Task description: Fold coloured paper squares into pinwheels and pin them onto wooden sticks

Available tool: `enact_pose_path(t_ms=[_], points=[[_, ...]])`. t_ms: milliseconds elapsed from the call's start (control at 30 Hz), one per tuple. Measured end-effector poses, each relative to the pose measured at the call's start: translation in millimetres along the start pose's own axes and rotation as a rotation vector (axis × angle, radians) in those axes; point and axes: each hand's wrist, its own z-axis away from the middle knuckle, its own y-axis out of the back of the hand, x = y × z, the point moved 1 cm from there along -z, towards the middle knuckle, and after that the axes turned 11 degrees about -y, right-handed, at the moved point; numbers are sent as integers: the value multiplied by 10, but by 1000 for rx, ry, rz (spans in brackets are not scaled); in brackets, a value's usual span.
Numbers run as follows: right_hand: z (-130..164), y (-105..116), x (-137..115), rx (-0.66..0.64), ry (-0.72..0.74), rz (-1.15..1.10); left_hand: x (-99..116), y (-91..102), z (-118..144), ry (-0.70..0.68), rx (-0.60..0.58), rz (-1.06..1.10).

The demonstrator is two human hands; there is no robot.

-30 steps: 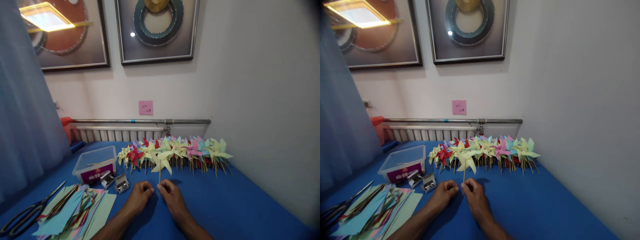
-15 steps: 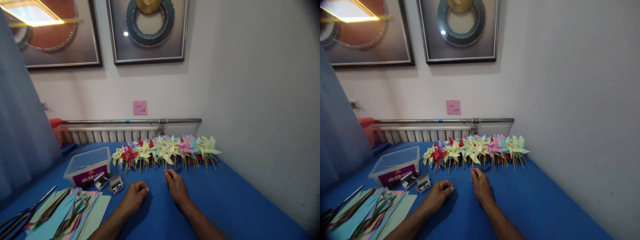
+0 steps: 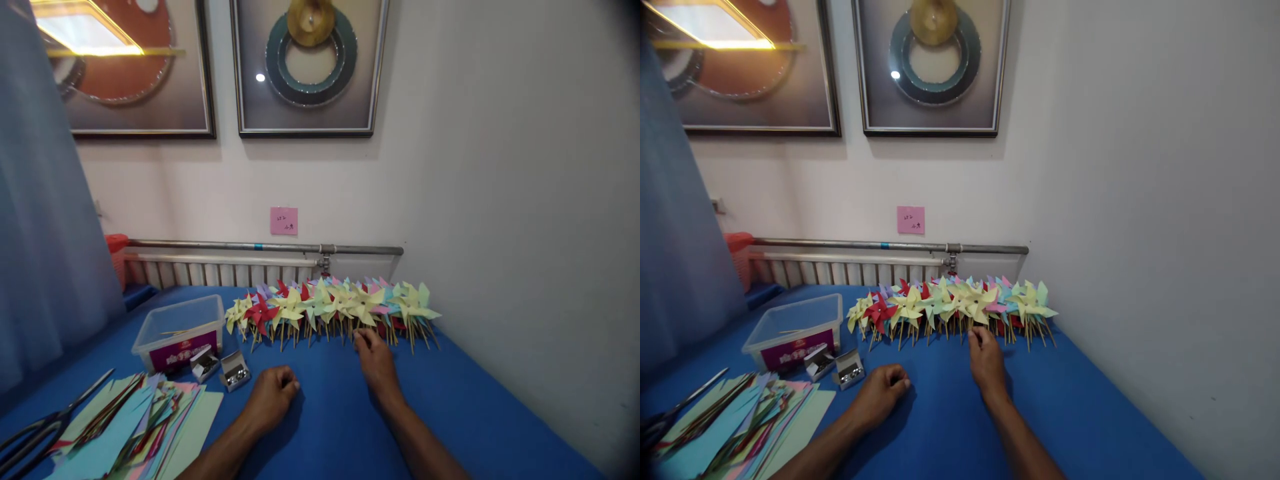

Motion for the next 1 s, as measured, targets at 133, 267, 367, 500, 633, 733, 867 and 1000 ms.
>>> enact_pose_path(t_ms=[133,267,367,500,633,733,867,1000], points=[[-196,-86,-77,19,38,103,4,5,1,-15,-2,-6],[-193,-290,-67,-14,52,184,6,15,0,-10,-3,-11],[-103,-434,20,-46,60,242,7,15,5,4,-12,-1],[-46,-511,129,-72,51,327,34,15,25,-16,-29,-52],[-53,-515,161,-97,39,398,86,27,48,-50,-44,-104],[-56,-518,153,-108,33,433,101,32,53,-34,-56,-102],[-56,-521,140,-117,23,457,80,28,50,-55,-55,-110],[-52,-517,137,-126,15,468,69,26,53,-56,-68,-106]])
